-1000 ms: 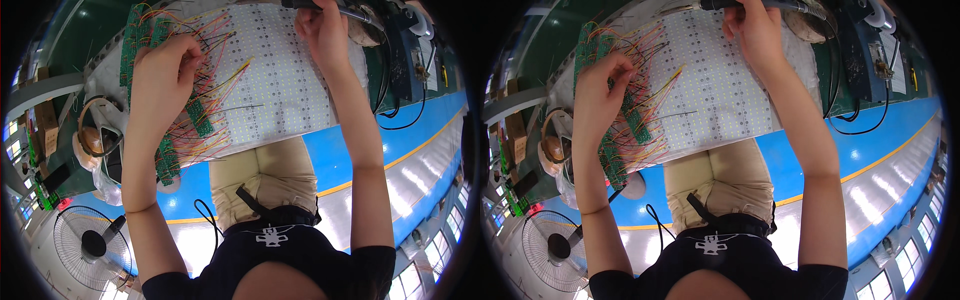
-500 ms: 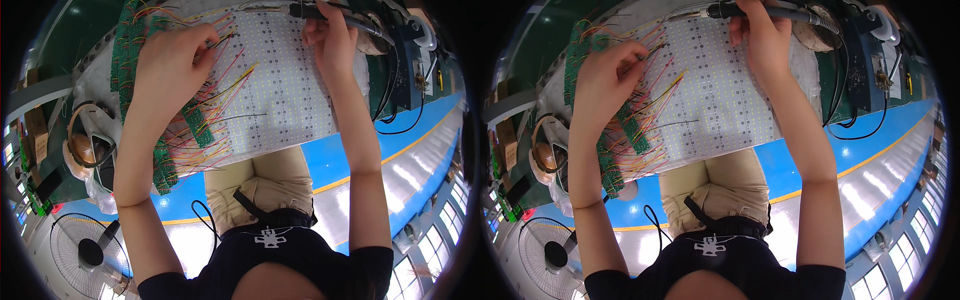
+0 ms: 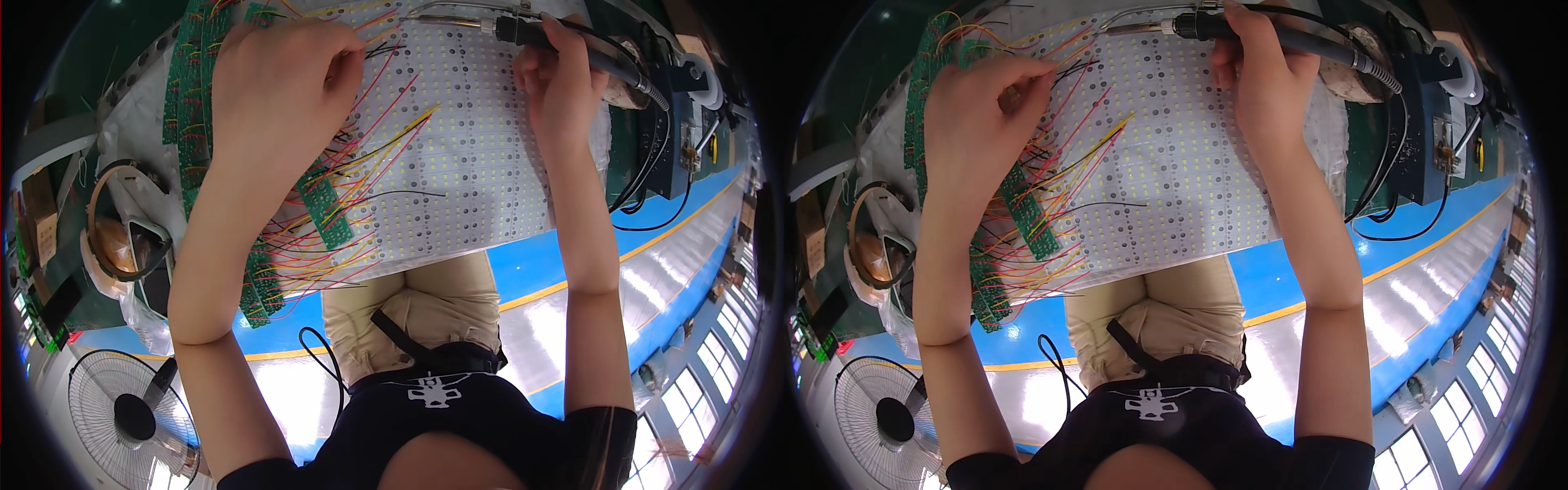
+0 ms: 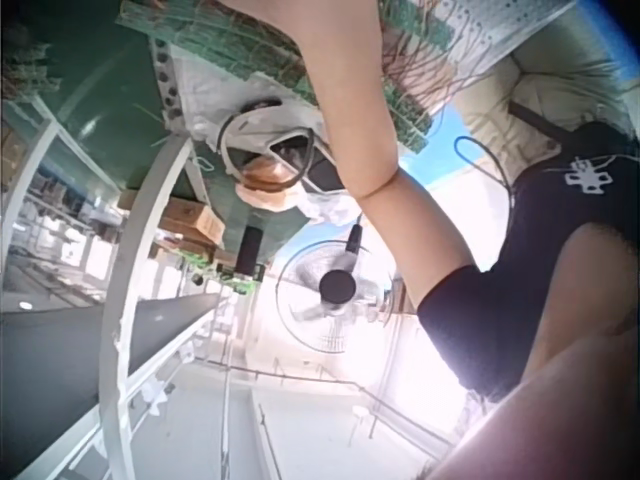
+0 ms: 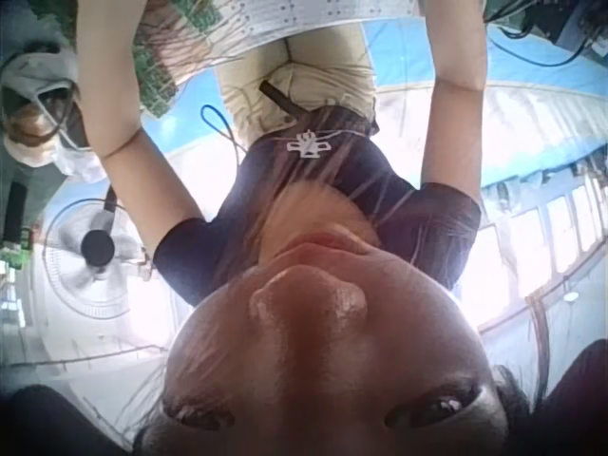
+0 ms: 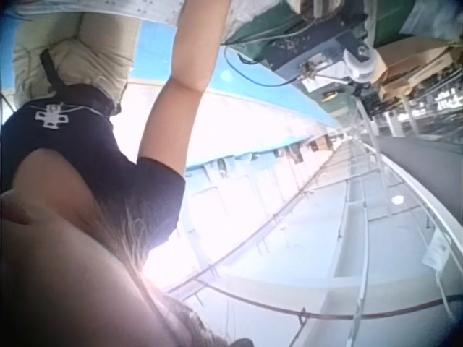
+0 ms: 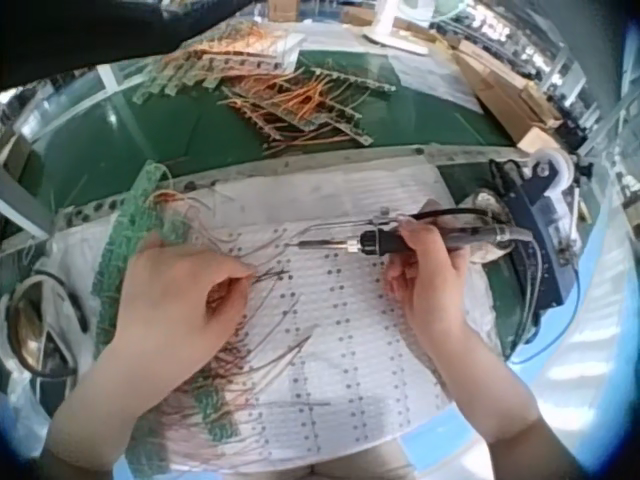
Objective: The person solders wires from circuit boards onto an LED board using a soldering iron, placing each wire onto the board contacts by hand.
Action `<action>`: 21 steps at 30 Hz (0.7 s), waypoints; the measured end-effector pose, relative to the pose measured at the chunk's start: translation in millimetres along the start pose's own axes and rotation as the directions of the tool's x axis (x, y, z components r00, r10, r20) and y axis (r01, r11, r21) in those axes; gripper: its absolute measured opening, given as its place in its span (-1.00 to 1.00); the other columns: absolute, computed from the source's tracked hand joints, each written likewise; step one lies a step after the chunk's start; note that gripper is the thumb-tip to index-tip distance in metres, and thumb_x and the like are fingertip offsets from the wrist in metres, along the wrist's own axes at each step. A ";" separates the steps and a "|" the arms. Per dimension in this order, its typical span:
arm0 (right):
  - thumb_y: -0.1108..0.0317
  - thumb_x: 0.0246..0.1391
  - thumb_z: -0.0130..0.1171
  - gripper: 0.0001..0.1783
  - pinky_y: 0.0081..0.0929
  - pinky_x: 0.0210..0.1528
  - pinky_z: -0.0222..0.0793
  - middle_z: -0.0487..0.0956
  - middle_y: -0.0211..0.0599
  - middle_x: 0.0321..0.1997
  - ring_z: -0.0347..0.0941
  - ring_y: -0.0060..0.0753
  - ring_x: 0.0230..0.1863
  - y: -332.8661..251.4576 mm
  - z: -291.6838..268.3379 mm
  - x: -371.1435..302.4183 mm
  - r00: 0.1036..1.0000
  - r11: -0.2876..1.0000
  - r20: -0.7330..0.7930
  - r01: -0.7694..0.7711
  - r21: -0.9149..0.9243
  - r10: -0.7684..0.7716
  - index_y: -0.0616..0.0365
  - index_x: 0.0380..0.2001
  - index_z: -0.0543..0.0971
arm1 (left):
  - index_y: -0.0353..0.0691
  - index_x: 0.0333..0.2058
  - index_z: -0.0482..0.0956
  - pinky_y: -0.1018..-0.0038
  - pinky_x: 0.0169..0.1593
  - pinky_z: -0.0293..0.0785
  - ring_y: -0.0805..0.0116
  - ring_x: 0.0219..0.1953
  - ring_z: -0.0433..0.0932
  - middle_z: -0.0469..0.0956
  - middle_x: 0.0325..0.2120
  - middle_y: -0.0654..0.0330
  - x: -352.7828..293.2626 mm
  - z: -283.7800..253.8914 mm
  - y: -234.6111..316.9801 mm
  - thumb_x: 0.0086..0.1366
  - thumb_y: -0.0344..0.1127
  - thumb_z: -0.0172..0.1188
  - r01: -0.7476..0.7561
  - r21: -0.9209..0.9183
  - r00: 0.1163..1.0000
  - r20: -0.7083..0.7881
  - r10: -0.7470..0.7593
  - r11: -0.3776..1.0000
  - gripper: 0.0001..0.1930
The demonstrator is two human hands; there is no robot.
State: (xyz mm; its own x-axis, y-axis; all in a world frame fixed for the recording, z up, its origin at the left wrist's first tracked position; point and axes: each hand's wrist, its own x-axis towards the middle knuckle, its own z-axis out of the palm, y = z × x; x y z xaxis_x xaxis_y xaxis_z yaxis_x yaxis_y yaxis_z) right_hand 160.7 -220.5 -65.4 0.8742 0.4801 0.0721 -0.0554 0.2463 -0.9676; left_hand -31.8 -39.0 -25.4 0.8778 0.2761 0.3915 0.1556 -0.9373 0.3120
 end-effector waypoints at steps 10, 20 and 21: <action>0.42 0.19 0.15 -0.90 -0.39 -0.66 0.32 0.44 -0.33 -0.54 0.38 -0.43 -0.69 1.1 -1.4 -4.5 0.994 0.994 0.010 0.107 -0.023 -0.106 0.16 -0.34 0.44 | -0.12 -0.32 0.74 0.37 -0.17 0.35 0.33 -0.48 0.58 0.66 -0.47 0.25 1.4 -3.1 2.8 0.23 -0.32 0.33 0.026 0.017 0.995 0.100 -0.027 1.000 -0.92; 0.38 0.20 0.10 -0.89 -0.57 -0.76 0.18 0.43 -0.34 -0.64 0.51 -0.32 -0.73 -6.6 7.5 -9.3 0.990 0.982 0.022 0.140 -0.125 -0.138 0.17 -0.34 0.43 | -0.12 -0.32 0.74 0.38 -0.16 0.36 0.34 -0.48 0.59 0.67 -0.49 0.26 0.2 -2.9 3.8 0.21 -0.31 0.35 0.039 0.041 0.995 0.091 -0.042 0.998 -0.91; 0.38 0.21 0.09 -0.89 -0.57 -0.76 0.17 0.44 -0.33 -0.65 0.52 -0.31 -0.72 -7.2 8.3 -9.8 0.991 0.981 0.023 0.132 -0.143 -0.130 0.17 -0.33 0.43 | -0.12 -0.32 0.74 0.38 -0.16 0.37 0.34 -0.48 0.60 0.67 -0.49 0.27 0.0 -3.0 3.9 0.20 -0.32 0.35 0.040 0.045 0.995 0.094 -0.044 0.998 -0.91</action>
State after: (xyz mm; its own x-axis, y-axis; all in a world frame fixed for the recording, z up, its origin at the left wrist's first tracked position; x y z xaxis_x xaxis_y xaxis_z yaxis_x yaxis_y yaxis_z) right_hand 148.5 -220.0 -57.2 0.8629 0.4628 0.2030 0.1301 0.1848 -0.9741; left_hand -32.5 -42.0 -21.5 0.9086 0.2963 0.2943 0.2112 -0.9339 0.2884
